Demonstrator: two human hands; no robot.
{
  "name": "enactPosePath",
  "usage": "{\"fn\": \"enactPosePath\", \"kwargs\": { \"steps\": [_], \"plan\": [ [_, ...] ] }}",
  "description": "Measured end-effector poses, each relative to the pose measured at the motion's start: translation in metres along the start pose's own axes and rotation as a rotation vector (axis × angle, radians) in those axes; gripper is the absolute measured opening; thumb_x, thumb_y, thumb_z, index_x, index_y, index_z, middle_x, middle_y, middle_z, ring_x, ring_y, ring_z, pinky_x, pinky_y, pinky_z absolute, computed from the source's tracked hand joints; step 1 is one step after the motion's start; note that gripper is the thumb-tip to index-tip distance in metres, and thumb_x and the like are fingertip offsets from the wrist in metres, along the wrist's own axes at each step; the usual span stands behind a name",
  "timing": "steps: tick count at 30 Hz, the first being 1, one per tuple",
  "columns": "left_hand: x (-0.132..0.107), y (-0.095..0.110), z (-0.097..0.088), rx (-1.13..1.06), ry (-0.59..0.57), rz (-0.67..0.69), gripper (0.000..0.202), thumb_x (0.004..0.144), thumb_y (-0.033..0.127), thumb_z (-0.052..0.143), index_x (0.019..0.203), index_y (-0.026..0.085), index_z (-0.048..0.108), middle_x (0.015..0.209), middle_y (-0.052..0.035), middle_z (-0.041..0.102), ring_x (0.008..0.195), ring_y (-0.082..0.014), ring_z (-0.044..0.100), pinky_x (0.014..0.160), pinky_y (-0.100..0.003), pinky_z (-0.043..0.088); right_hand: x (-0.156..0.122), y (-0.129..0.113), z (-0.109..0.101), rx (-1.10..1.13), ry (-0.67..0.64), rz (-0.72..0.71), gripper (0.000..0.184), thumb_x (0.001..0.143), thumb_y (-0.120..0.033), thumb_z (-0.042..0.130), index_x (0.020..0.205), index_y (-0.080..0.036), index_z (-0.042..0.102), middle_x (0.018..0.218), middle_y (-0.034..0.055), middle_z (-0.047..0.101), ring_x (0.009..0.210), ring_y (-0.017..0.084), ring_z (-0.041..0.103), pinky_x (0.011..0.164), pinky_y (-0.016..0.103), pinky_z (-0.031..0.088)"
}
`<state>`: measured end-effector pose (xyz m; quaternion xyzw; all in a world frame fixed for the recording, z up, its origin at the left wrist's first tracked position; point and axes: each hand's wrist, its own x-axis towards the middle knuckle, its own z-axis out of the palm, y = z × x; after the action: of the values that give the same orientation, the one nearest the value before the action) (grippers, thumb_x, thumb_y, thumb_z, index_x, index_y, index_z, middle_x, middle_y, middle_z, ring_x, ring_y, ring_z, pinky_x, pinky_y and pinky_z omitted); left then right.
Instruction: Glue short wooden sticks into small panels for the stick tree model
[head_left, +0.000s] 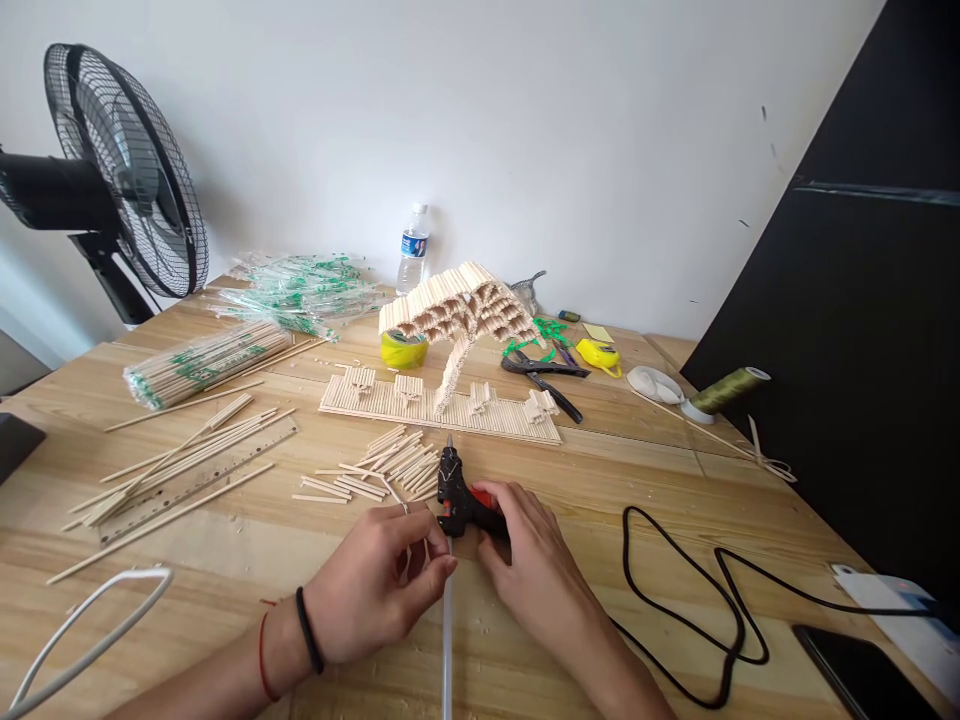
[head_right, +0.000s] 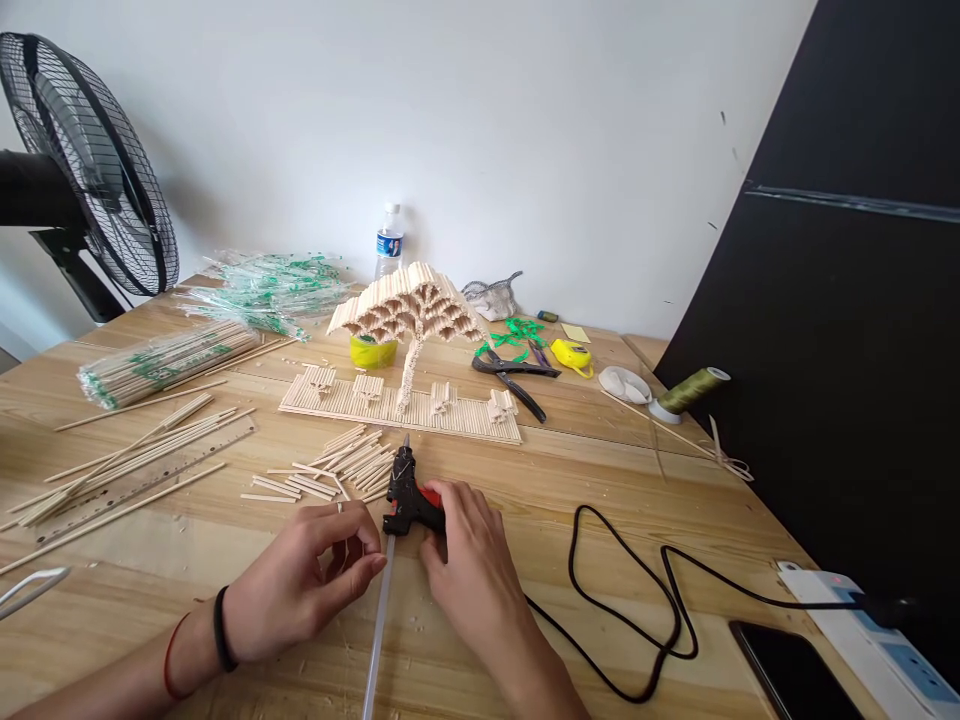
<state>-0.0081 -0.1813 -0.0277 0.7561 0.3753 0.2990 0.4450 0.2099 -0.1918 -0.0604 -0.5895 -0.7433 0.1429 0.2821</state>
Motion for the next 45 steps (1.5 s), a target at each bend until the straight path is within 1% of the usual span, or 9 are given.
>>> {"fn": "enactPosePath", "kwargs": {
  "steps": [5,12,17,22,26,35,38,40,45],
  "plan": [
    [-0.001,0.001,-0.001,-0.008,-0.011,0.003,0.016,0.095,0.024,0.06,0.08,0.019,0.061,0.067,0.0014,0.056,0.059,-0.0131,0.051,0.056,-0.023,0.04,0.002,-0.001,-0.002,0.075,0.005,0.05,0.05,0.08,-0.003,0.05,0.125,-0.024,0.059,0.123,0.0107,0.074,0.118,0.031,0.069,0.103,0.058,0.053],
    [-0.003,0.004,-0.002,-0.018,-0.022,-0.018,0.015,0.092,0.023,0.061,0.078,0.019,0.059,0.066,0.0018,0.055,0.059,-0.0129,0.05,0.056,-0.023,0.039,0.009,0.007,-0.007,0.278,0.198,0.206,0.039,0.086,-0.022,0.059,0.125,-0.021,0.061,0.122,0.0136,0.074,0.115,0.031,0.071,0.104,0.057,0.055],
    [-0.003,0.003,-0.002,-0.032,-0.026,-0.018,0.014,0.092,0.022,0.061,0.078,0.019,0.059,0.065,0.0022,0.055,0.058,-0.0124,0.049,0.056,-0.023,0.038,0.015,0.008,-0.013,0.383,0.248,0.221,0.037,0.083,-0.028,0.065,0.12,-0.022,0.064,0.117,0.0113,0.076,0.111,0.03,0.073,0.104,0.052,0.056],
    [-0.004,0.001,-0.002,-0.017,0.038,0.002,0.017,0.096,0.024,0.057,0.08,0.02,0.058,0.072,0.0002,0.058,0.063,-0.0133,0.053,0.06,-0.024,0.042,0.016,0.003,-0.017,0.422,0.212,0.192,0.032,0.082,-0.029,0.067,0.113,-0.023,0.067,0.108,0.0087,0.078,0.102,0.028,0.075,0.097,0.045,0.06],
    [-0.004,0.003,-0.003,-0.041,0.081,0.055,0.018,0.101,0.026,0.054,0.084,0.02,0.058,0.08,-0.0015,0.059,0.068,-0.014,0.054,0.063,-0.025,0.044,0.016,0.003,-0.016,0.413,0.178,0.172,0.032,0.081,-0.026,0.065,0.112,-0.023,0.068,0.108,0.0088,0.079,0.102,0.029,0.076,0.095,0.045,0.061],
    [-0.006,0.005,-0.002,-0.111,-0.069,0.108,0.014,0.095,0.019,0.06,0.081,0.019,0.058,0.078,-0.0002,0.055,0.062,-0.0117,0.051,0.057,-0.023,0.04,0.016,0.003,-0.016,0.35,0.154,0.172,0.035,0.08,-0.025,0.062,0.115,-0.023,0.069,0.113,0.0096,0.08,0.107,0.03,0.075,0.1,0.048,0.058],
    [-0.006,0.003,-0.001,-0.093,-0.08,0.113,0.013,0.093,0.017,0.061,0.081,0.019,0.059,0.077,0.0004,0.055,0.061,-0.0112,0.05,0.056,-0.023,0.039,0.015,0.003,-0.016,0.329,0.156,0.163,0.037,0.081,-0.025,0.062,0.117,-0.023,0.069,0.116,0.0102,0.079,0.109,0.031,0.074,0.102,0.049,0.057],
    [-0.005,0.001,-0.001,-0.055,-0.041,0.136,0.013,0.095,0.016,0.06,0.082,0.02,0.059,0.078,-0.0003,0.058,0.065,-0.013,0.054,0.061,-0.024,0.043,0.015,0.004,-0.017,0.321,0.15,0.153,0.037,0.081,-0.024,0.061,0.116,-0.023,0.07,0.116,0.0102,0.079,0.108,0.031,0.074,0.101,0.049,0.057],
    [-0.002,-0.002,-0.005,0.107,0.145,0.247,0.012,0.1,0.017,0.059,0.088,0.021,0.06,0.089,-0.0037,0.067,0.089,-0.0199,0.063,0.085,-0.034,0.048,0.015,0.004,-0.019,0.308,0.11,0.114,0.035,0.078,-0.022,0.06,0.112,-0.022,0.071,0.11,0.0089,0.08,0.103,0.029,0.075,0.096,0.045,0.059]
  ]
}}
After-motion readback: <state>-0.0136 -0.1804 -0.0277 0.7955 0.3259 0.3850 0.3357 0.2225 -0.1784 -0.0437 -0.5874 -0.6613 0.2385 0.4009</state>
